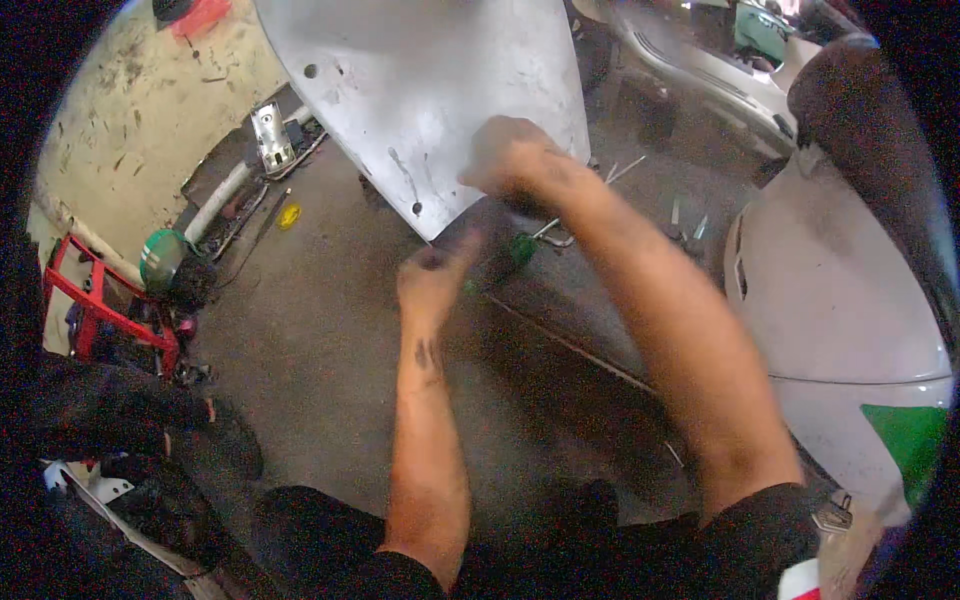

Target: The person unfastens bolts from a scooter body using a screwdriver, tests the scooter dashboard by hand, and then continues unscrewing bolts from the inner scooter panel using the screwdriver.

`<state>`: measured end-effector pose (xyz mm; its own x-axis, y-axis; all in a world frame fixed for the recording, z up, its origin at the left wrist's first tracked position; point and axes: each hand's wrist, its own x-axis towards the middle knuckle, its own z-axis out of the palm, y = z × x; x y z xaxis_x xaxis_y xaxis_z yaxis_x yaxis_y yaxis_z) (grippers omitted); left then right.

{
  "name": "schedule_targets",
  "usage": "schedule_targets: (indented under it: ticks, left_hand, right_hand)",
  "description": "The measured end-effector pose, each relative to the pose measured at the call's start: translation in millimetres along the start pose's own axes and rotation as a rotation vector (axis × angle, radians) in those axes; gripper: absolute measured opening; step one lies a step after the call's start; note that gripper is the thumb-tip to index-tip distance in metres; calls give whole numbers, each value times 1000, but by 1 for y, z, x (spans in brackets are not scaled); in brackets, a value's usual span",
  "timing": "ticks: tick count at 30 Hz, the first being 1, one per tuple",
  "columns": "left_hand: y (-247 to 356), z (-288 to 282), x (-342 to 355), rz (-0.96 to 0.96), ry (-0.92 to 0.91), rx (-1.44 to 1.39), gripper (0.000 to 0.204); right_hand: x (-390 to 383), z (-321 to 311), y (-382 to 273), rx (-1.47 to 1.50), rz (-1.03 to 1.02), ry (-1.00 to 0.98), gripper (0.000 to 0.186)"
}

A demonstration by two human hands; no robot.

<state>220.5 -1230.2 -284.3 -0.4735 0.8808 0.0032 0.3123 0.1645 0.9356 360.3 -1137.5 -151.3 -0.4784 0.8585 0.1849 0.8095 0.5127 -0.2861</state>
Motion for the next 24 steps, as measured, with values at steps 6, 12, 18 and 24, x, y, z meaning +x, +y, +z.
schedule_targets:
  ticks: [6, 12, 18, 24]
  left_hand:
    - [34, -12, -20, 170, -641, -15, 58]
    - [61, 23, -74, 263, -1144, -258, 82]
    - [60, 41, -68, 113, -710, -481, 66]
    - [35, 27, -29, -116, -661, -1107, 35]
  right_hand:
    - [-101, -14, 21, -11, 476, -377, 70]
    - [-196, 5, 39, 588, 767, -91, 66]
    - [-307, -37, -10, 367, 806, 239, 64]
    - [-329, -47, -9, 576, 559, 204, 63]
